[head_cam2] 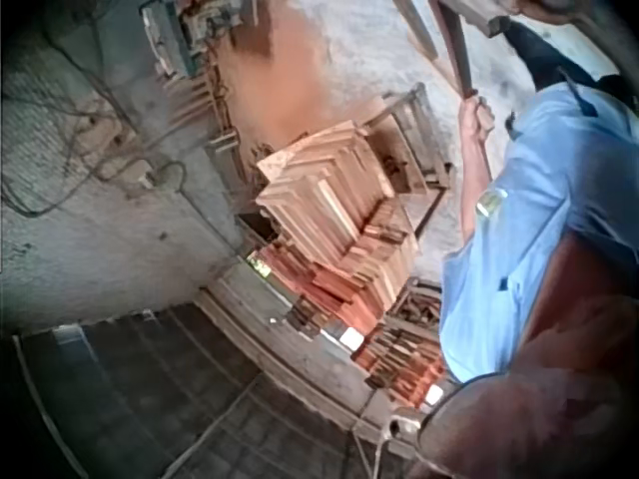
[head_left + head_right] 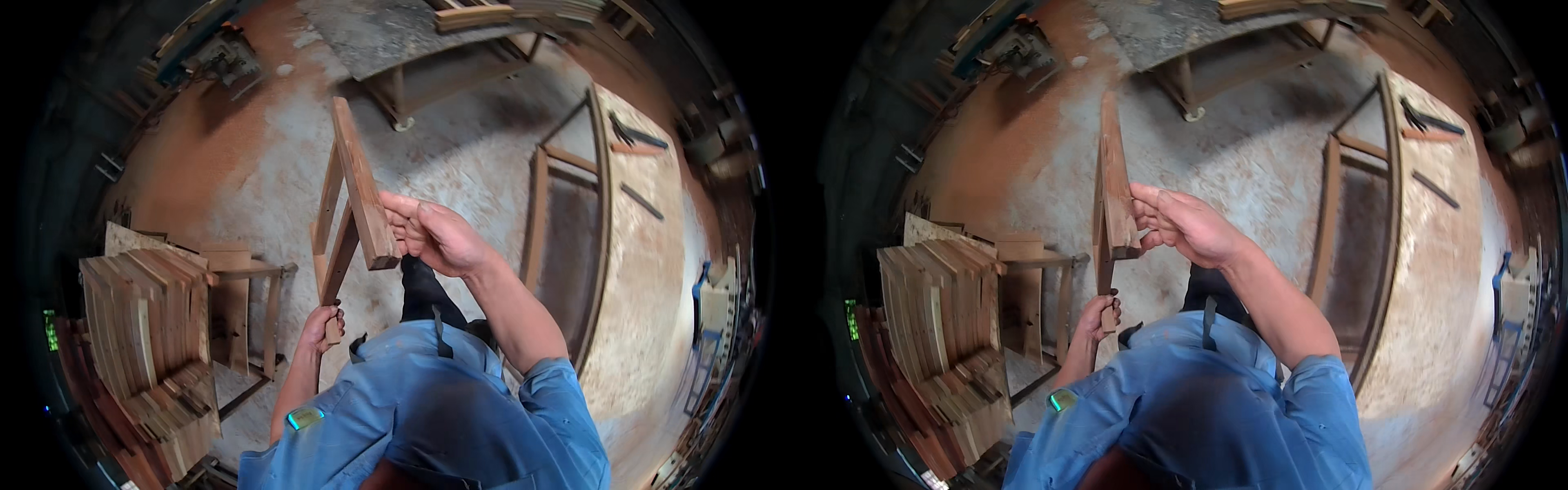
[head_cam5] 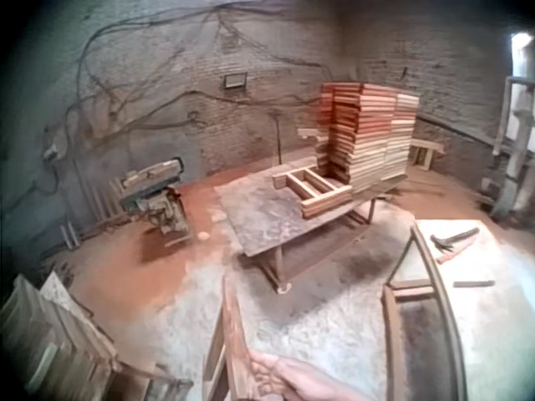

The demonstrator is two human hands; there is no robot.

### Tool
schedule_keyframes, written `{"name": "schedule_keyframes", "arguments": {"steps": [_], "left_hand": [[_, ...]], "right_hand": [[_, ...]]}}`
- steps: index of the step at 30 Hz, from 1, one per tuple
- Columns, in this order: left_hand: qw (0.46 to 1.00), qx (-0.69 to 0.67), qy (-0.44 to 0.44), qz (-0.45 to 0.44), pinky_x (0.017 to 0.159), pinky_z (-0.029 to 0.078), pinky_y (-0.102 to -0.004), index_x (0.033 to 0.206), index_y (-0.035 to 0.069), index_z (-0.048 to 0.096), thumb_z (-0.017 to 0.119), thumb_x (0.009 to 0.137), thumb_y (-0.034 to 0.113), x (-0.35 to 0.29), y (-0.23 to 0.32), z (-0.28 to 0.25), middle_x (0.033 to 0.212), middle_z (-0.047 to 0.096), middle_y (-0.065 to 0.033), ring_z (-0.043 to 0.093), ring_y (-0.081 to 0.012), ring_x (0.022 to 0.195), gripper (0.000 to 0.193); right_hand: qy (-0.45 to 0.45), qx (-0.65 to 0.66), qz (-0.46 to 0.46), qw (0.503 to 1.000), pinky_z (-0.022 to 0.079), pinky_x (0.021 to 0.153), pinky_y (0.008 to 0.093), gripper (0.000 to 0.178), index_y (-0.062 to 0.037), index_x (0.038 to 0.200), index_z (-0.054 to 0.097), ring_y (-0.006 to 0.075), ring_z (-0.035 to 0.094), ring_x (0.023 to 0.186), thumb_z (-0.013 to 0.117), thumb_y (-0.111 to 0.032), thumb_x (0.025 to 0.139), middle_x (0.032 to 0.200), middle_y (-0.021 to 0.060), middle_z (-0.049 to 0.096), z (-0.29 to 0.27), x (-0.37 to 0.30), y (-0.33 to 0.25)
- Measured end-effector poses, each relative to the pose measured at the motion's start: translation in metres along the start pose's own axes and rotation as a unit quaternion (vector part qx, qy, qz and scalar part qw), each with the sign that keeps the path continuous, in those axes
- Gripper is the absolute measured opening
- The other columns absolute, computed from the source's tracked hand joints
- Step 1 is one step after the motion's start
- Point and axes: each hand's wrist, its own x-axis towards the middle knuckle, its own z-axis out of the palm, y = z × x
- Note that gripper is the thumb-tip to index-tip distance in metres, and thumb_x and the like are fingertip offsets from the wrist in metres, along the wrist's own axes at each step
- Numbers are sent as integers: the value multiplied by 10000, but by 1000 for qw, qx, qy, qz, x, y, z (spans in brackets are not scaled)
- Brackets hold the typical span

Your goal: The person assembles a wooden chair frame by applying glue to the joints and inserting dowels. They use a power sander to smooth the glued areas and a table saw to cut wooden pieces to size. The person works in a workshop environment, handling various tools and wooden components.

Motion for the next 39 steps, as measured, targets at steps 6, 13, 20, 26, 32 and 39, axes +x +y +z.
{"name": "schedule_keyframes", "arguments": {"steps": [6,13,20,26,32,39], "left_hand": [[998,-52,20,43,488,508,-314,1129,43,501,606,883,145,80,153,-6,779,598,-74,582,-170,595,287],[972,-137,145,125,515,531,-354,1016,35,513,567,877,111,148,311,-24,762,568,-82,594,-201,626,167],[945,-164,203,196,505,509,-361,904,35,522,571,839,95,253,503,-49,724,544,-76,579,-203,593,100],[897,-208,281,271,489,497,-358,938,37,505,536,796,49,326,719,-47,702,513,-70,543,-205,550,146],[861,-175,341,335,484,492,-345,836,35,550,561,801,83,415,912,-56,682,533,-77,557,-194,554,60],[833,-185,395,340,422,473,-323,866,29,555,539,821,40,496,1042,-56,642,520,-47,545,-163,493,49]], "right_hand": [[-88,-55,20,994,514,867,367,656,21,1509,225,192,575,1056,525,-234,985,1348,114,506,-28,218,-53],[-143,-105,104,979,404,1052,397,703,40,1509,207,253,506,1262,590,-129,944,1448,153,426,-54,445,-86],[-91,-58,102,989,514,919,439,611,17,1500,248,300,551,1197,520,-173,987,1417,152,444,-85,663,-127],[13,-126,83,988,544,864,387,551,38,1481,267,279,600,1109,478,-165,1014,1386,198,503,-144,831,-161],[63,-255,137,955,547,803,316,520,64,1412,382,209,637,1001,537,-212,999,1225,147,623,-226,990,-191],[-64,-573,17,817,527,831,317,364,50,1226,579,214,667,935,595,-195,956,1083,128,692,-221,1199,-241]]}}
